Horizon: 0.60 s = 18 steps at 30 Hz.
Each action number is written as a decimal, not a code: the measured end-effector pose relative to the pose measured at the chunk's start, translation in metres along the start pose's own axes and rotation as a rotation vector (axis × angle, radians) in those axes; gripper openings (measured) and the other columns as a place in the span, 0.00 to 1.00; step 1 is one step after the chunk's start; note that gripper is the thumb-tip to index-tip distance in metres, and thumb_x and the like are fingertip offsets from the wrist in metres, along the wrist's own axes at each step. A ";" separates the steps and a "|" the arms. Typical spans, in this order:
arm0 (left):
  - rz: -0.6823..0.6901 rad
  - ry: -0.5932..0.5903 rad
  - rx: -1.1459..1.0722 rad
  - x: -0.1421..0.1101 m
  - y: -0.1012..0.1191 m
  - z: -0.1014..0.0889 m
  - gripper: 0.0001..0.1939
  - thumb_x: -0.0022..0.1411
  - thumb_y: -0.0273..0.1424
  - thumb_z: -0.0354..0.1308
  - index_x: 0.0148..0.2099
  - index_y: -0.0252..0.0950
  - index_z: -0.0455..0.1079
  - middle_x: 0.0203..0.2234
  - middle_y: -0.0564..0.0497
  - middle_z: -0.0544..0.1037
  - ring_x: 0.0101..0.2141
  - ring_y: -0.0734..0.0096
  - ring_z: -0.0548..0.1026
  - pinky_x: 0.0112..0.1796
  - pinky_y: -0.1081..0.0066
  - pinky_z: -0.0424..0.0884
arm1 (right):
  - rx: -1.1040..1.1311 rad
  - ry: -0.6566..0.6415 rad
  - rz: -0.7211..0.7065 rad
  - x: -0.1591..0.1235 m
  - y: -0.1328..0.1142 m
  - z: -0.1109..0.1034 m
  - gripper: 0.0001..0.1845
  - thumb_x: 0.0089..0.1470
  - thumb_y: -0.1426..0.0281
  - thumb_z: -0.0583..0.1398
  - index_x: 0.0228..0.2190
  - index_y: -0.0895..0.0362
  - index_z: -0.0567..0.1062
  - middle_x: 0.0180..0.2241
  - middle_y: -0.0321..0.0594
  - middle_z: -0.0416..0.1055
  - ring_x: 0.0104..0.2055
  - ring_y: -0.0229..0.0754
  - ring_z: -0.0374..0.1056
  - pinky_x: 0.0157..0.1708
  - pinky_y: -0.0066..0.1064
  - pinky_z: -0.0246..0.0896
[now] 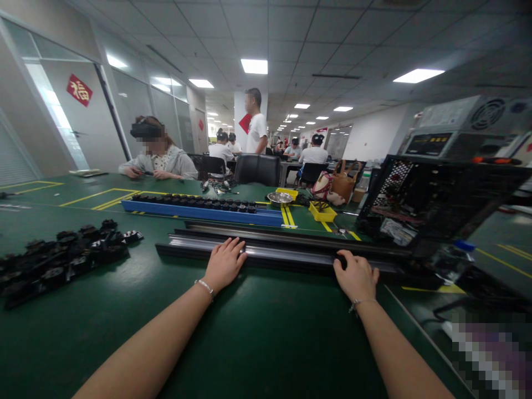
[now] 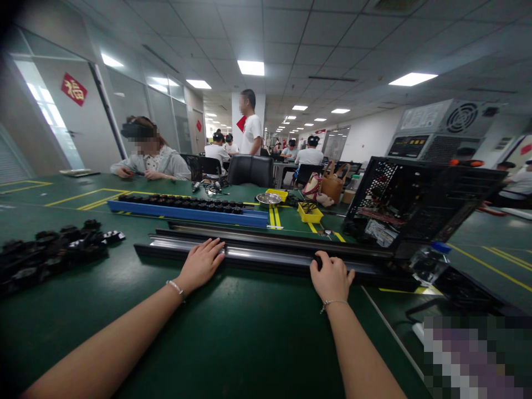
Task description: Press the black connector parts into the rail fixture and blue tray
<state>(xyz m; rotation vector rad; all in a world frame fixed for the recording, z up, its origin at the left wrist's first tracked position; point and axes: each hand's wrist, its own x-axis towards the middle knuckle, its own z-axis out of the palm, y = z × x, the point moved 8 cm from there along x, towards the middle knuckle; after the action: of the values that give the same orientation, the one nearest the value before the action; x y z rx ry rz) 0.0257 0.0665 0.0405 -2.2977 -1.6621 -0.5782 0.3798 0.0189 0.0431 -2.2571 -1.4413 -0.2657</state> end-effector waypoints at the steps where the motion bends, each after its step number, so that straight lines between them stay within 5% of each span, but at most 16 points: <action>1: 0.000 0.000 0.000 0.000 0.000 0.000 0.24 0.65 0.42 0.37 0.57 0.43 0.62 0.58 0.51 0.63 0.58 0.63 0.59 0.53 0.59 0.57 | 0.002 0.001 -0.004 0.000 -0.001 0.000 0.20 0.53 0.61 0.48 0.46 0.48 0.69 0.40 0.44 0.64 0.48 0.49 0.59 0.53 0.55 0.44; 18: -0.002 -0.007 -0.012 0.000 -0.001 0.001 0.25 0.65 0.43 0.36 0.58 0.42 0.62 0.58 0.51 0.63 0.58 0.63 0.58 0.53 0.59 0.57 | 0.045 -0.030 -0.104 -0.002 -0.012 -0.003 0.20 0.54 0.60 0.48 0.44 0.49 0.71 0.37 0.43 0.66 0.46 0.48 0.62 0.52 0.52 0.46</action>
<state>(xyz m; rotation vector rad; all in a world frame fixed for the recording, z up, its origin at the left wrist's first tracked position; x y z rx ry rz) 0.0250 0.0671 0.0396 -2.3087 -1.6691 -0.5826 0.3681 0.0202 0.0483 -2.1630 -1.5666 -0.2301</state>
